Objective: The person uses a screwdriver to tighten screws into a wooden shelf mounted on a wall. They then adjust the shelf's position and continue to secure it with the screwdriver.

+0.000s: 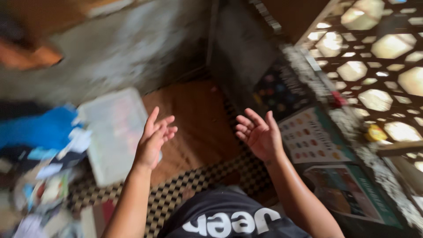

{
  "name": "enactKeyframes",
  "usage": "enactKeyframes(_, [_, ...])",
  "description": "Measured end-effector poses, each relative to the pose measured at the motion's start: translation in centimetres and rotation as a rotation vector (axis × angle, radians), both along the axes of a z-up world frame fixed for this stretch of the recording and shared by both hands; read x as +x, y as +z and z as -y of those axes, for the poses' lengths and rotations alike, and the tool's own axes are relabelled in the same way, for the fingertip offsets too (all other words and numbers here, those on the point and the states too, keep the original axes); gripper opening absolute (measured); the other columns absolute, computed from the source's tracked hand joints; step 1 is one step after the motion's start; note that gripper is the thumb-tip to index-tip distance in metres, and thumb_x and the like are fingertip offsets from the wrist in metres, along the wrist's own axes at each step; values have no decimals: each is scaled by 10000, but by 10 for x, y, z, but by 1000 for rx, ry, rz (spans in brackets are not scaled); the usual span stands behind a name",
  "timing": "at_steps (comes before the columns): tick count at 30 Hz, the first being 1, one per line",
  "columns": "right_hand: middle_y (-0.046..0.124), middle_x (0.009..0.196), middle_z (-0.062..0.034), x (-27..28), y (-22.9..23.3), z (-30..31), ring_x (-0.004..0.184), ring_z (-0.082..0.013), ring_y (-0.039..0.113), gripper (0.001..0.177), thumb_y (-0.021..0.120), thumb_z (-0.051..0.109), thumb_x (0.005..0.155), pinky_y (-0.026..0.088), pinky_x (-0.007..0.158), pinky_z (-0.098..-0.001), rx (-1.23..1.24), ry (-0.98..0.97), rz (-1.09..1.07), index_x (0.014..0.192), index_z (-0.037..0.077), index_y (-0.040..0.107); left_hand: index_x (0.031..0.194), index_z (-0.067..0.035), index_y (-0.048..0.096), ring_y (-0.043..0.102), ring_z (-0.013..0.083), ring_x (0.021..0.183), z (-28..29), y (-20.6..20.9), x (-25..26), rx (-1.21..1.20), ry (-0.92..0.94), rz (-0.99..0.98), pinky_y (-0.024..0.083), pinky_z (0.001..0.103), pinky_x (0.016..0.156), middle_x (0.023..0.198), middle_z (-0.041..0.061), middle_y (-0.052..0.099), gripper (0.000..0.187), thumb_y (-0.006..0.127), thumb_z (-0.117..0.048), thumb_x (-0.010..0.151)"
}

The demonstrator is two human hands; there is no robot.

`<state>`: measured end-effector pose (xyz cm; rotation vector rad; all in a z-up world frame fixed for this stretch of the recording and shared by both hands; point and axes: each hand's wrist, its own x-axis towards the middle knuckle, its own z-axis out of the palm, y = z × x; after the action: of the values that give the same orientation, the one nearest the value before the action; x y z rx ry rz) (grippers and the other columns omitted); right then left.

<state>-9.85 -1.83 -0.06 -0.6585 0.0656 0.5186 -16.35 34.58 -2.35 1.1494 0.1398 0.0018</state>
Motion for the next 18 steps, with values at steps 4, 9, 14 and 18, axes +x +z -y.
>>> enactKeyframes(4, [680, 1297, -157, -11, -7, -34, 1122, -311, 663, 725, 375, 680, 1055, 494, 1027, -471, 27, 30, -43, 1427, 92, 579, 1649, -140, 198, 634, 203, 1119, -49, -4, -50, -11, 132, -5, 488, 386, 1017, 1443, 154, 566, 707, 525, -226, 1029])
enactKeyframes(9, [694, 1301, -153, -13, -14, -57, 1135, -310, 660, 716, 410, 685, 1069, 487, 1064, -481, 64, 65, -95, 1417, 90, 607, 1644, -135, 227, 642, 213, 1102, -81, -1, -102, -13, 273, -21, 479, 421, 1026, 1414, 161, 592, 710, 538, -258, 1017])
enactKeyframes(14, [703, 1282, -146, -2, -18, -80, 1111, -299, 661, 694, 452, 680, 1081, 482, 1061, -473, 38, 108, -92, 1378, 82, 639, 1628, -146, 249, 650, 213, 1107, -96, 3, -128, 2, 411, -62, 493, 416, 1041, 1391, 140, 614, 695, 545, -289, 1016])
enactKeyframes(18, [695, 1274, -133, 10, -14, -103, 1110, -286, 649, 682, 447, 679, 1085, 471, 1064, -459, -3, 160, -103, 1365, 86, 635, 1620, -157, 271, 657, 216, 1089, -96, 6, -137, 31, 482, -78, 525, 406, 1042, 1363, 133, 632, 690, 551, -308, 1008])
